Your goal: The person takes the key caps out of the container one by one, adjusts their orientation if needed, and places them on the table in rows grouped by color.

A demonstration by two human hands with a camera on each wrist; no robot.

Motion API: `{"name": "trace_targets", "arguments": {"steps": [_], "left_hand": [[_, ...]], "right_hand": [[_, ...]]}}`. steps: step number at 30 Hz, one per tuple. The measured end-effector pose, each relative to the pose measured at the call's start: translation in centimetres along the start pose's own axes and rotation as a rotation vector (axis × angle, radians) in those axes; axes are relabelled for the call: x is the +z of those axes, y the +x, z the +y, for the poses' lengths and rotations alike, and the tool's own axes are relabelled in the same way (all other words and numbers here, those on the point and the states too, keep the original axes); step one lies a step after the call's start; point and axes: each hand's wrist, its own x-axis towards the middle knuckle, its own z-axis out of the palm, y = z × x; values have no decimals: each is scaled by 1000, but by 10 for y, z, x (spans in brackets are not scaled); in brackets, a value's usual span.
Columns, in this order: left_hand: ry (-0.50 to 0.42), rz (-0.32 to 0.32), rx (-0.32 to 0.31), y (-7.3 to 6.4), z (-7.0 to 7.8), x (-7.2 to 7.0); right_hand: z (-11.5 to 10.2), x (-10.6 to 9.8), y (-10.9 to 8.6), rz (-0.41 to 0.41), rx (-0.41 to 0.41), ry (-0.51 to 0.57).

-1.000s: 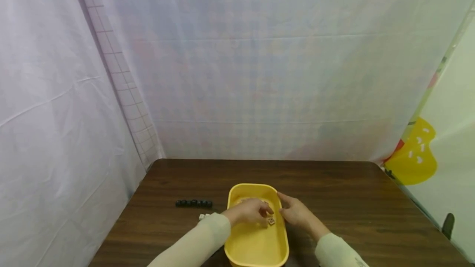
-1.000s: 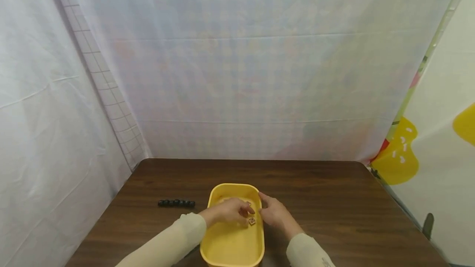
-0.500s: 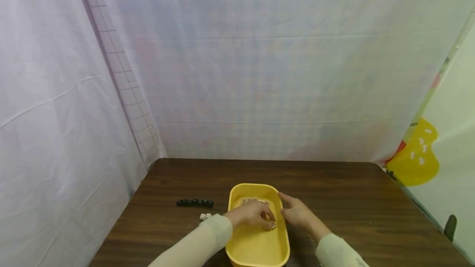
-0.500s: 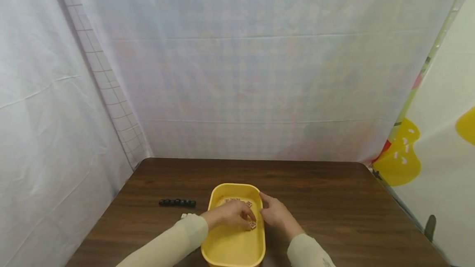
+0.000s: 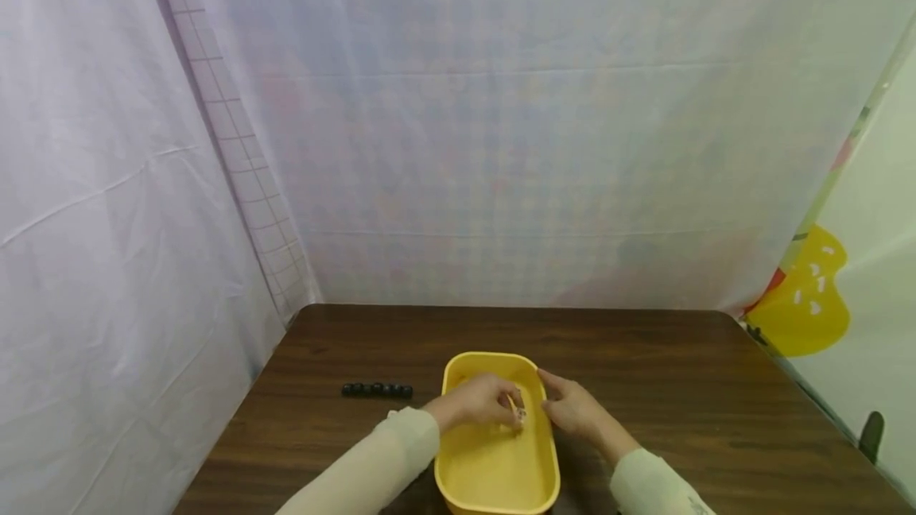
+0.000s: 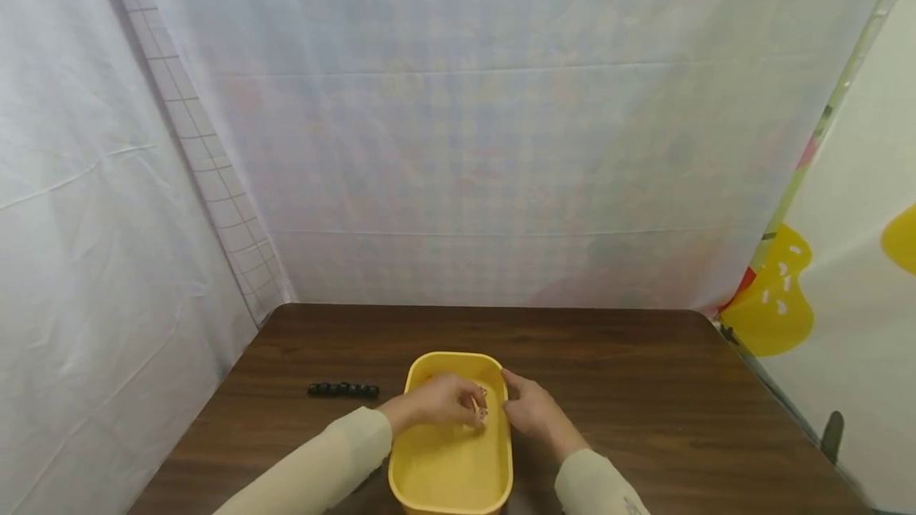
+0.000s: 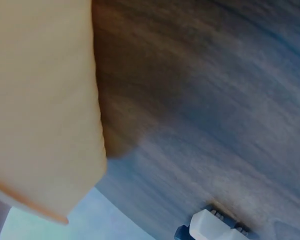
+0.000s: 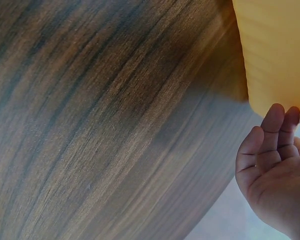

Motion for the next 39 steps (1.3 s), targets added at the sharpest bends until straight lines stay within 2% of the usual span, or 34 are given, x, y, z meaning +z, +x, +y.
{"name": "trace_targets", "arguments": {"steps": [4, 9, 13, 18, 23, 30, 35, 39], "left_hand": [[-119, 26, -4, -4, 2, -4], [-213, 86, -24, -7, 1, -10], [-243, 145, -37, -10, 1, -16], [-259, 221, -18, -17, -1, -24], [-258, 266, -21, -27, -6, -32], [-193, 335, -73, -57, -24, -54], [-209, 422, -76, -83, -45, -70], [-154, 475, -94, -105, -65, -80]], "right_hand": [[0, 0, 1, 1, 2, -10], [1, -1, 1, 2, -6, -35], [0, -1, 0, 1, -12, -34], [-1, -2, 0, 3, -7, -23], [0, -1, 1, -12, 22, -17], [4, 1, 2, -28, 54, -6], [3, 3, 1, -27, 54, 22], [1, 2, 1, -9, 44, 13]]}}
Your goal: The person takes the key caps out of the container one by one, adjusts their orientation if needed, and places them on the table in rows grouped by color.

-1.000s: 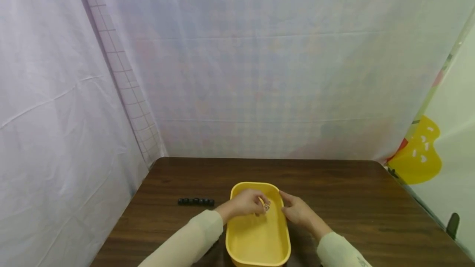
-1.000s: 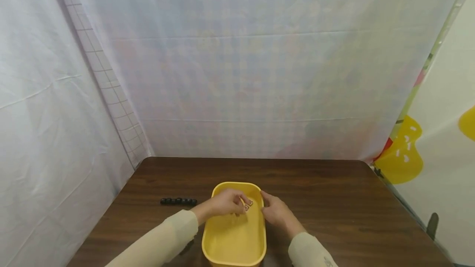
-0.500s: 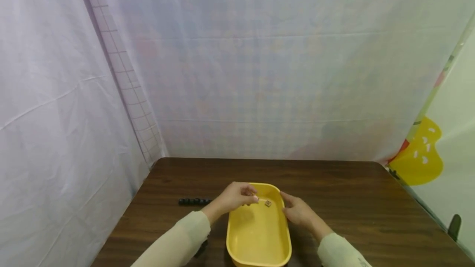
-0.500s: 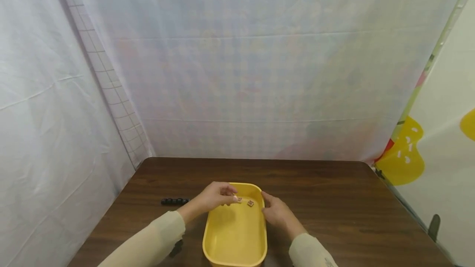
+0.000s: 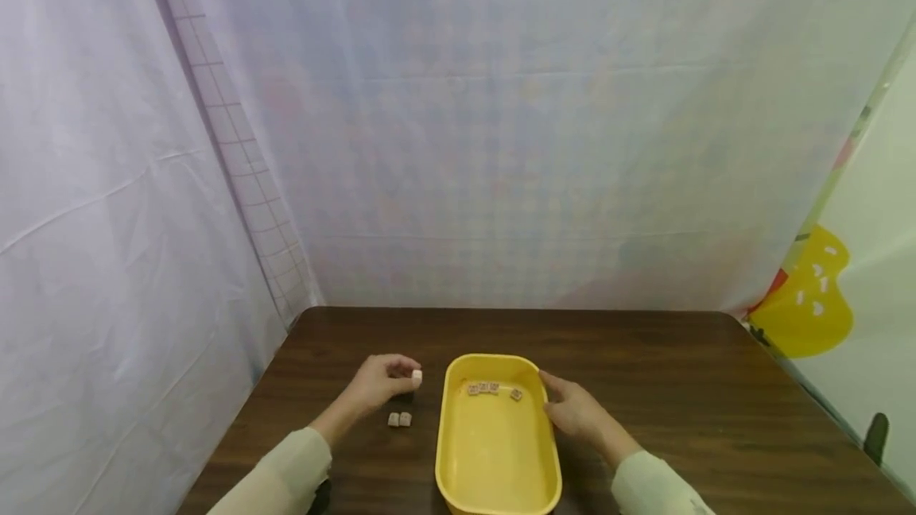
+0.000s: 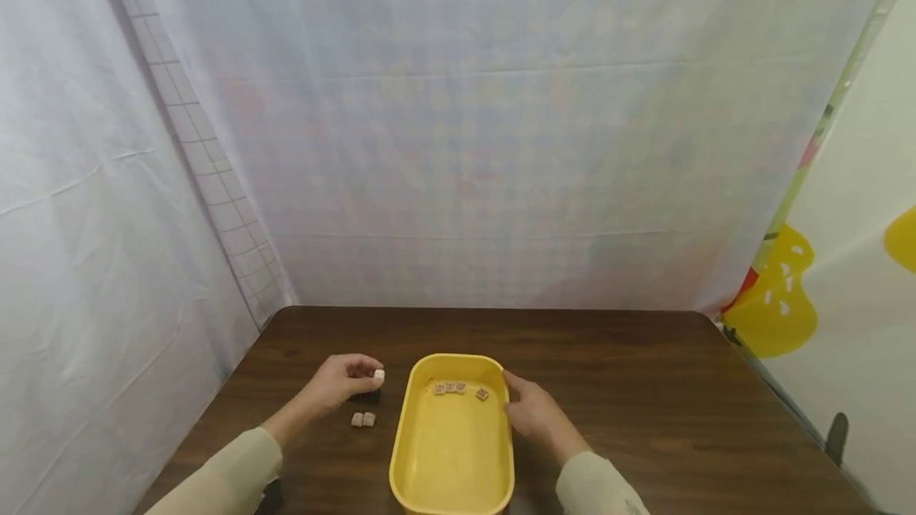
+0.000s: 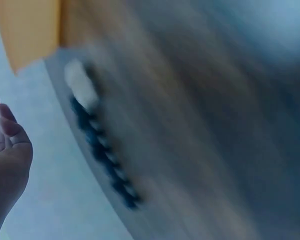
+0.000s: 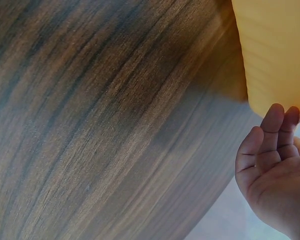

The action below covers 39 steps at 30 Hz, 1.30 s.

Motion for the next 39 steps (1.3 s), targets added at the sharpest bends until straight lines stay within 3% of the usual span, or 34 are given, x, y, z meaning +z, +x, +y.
{"name": "trace_targets", "arguments": {"steps": [7, 11, 19, 39], "left_hand": [[118, 5, -32, -24, -39, -27], [166, -19, -39, -33, -50, -32], [151, -83, -36, -37, -56, -26], [104, -88, -67, -39, -55, -20]], "right_hand": [[0, -1, 1, 1, -11, -7], [2, -1, 2, -4, 2, 6], [3, -1, 2, 5, -15, 13], [1, 0, 0, 6, -29, -36]]}}
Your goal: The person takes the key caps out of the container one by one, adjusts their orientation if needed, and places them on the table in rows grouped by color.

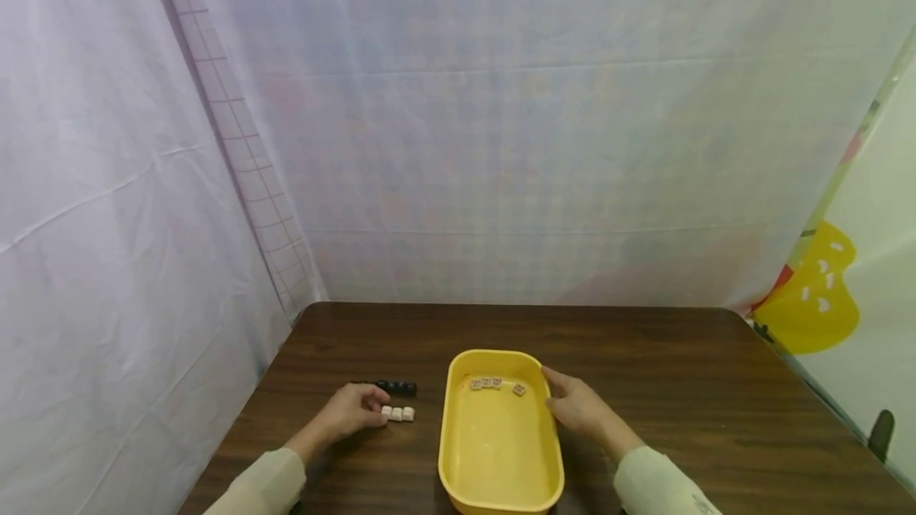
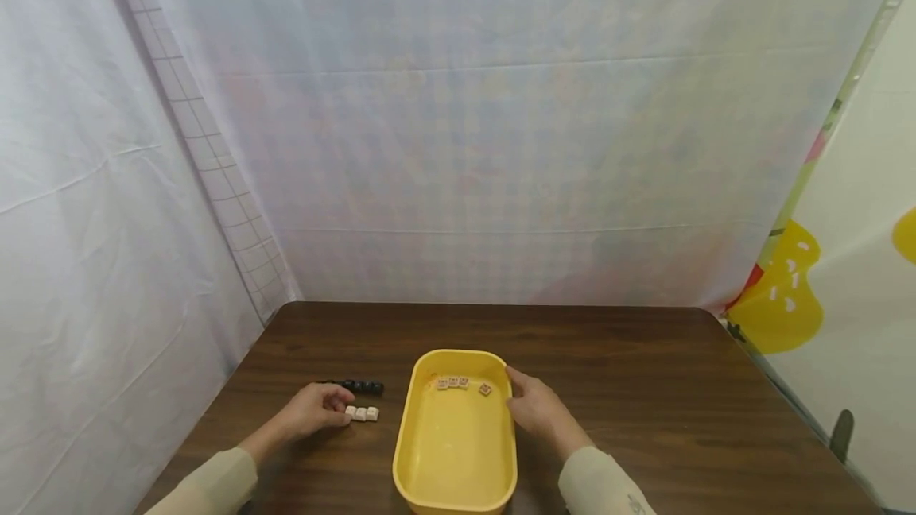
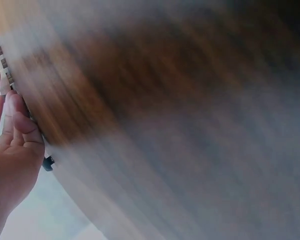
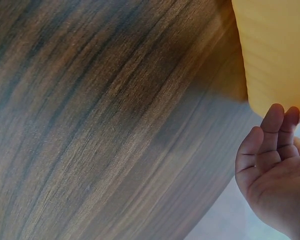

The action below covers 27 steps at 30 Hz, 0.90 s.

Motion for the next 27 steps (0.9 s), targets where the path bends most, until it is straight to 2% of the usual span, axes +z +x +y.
{"name": "trace_targets", "arguments": {"steps": [6, 11, 13, 17, 22, 27], "left_hand": [[-39, 19, -13, 3, 3, -3], [-26, 54, 26, 15, 18, -4], [-10, 68, 43, 22, 29, -3], [-36, 75, 62, 37, 55, 5], [-90, 6, 60, 55, 88, 22], [-77, -56, 82, 73, 113, 47]], "right_hand": [[0, 0, -1, -2, -4, 12], [0, 0, -1, -4, 6, 32], [-1, 0, 0, -6, 9, 32], [-1, 0, 0, -8, 14, 25], [-1, -1, -1, -4, 11, 15], [-2, 1, -2, 4, 4, 28]]}}
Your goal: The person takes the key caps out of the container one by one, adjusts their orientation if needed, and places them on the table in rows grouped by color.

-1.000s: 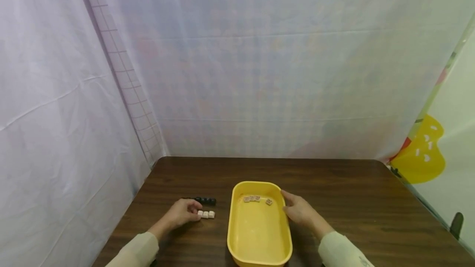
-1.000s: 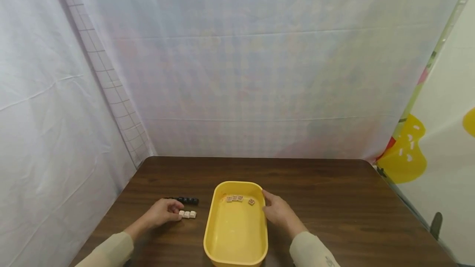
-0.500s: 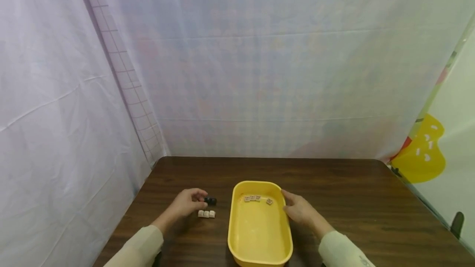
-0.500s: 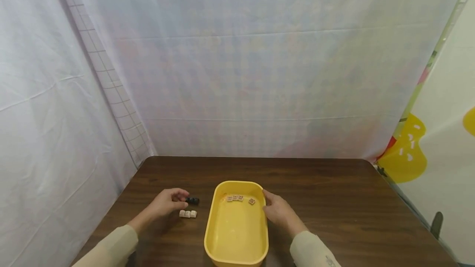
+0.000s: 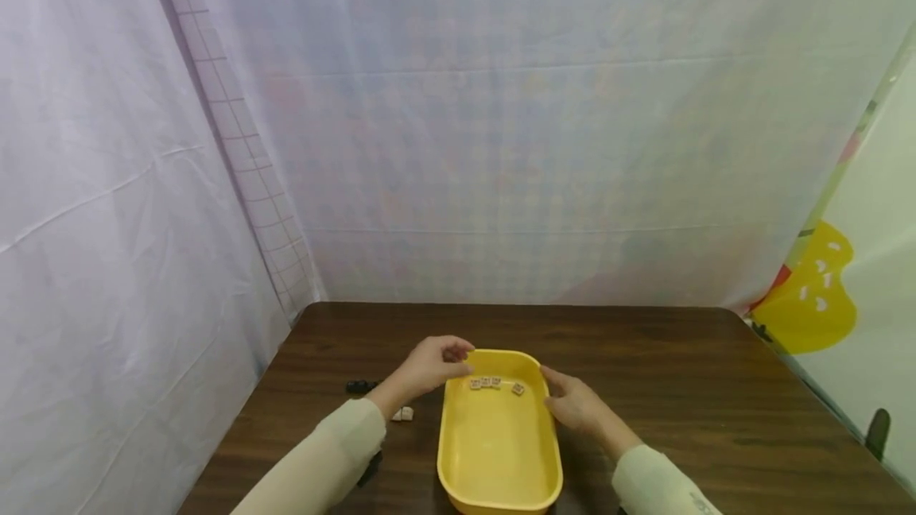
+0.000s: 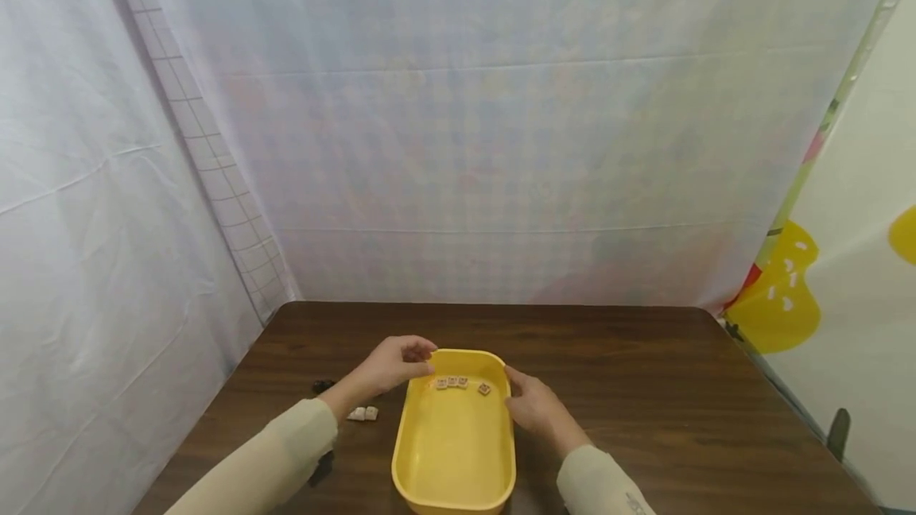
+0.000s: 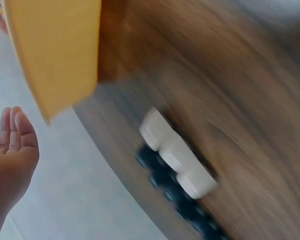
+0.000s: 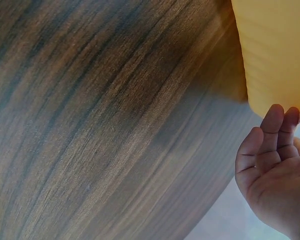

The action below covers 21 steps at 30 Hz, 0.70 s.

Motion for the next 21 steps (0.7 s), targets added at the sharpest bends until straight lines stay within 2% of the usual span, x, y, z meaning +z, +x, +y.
{"name": "trace_targets", "arguments": {"steps": [4, 8, 11, 21], "left_hand": [[36, -39, 31, 15, 9, 22], [70, -77, 39, 25, 10, 37], [90, -104, 28, 31, 10, 45], [169, -167, 52, 49, 2, 68]], "right_hand": [[0, 0, -1, 2, -11, 5], [0, 0, -2, 10, -8, 10], [-1, 0, -3, 19, -17, 8], [0, 1, -2, 25, -28, -13]]}}
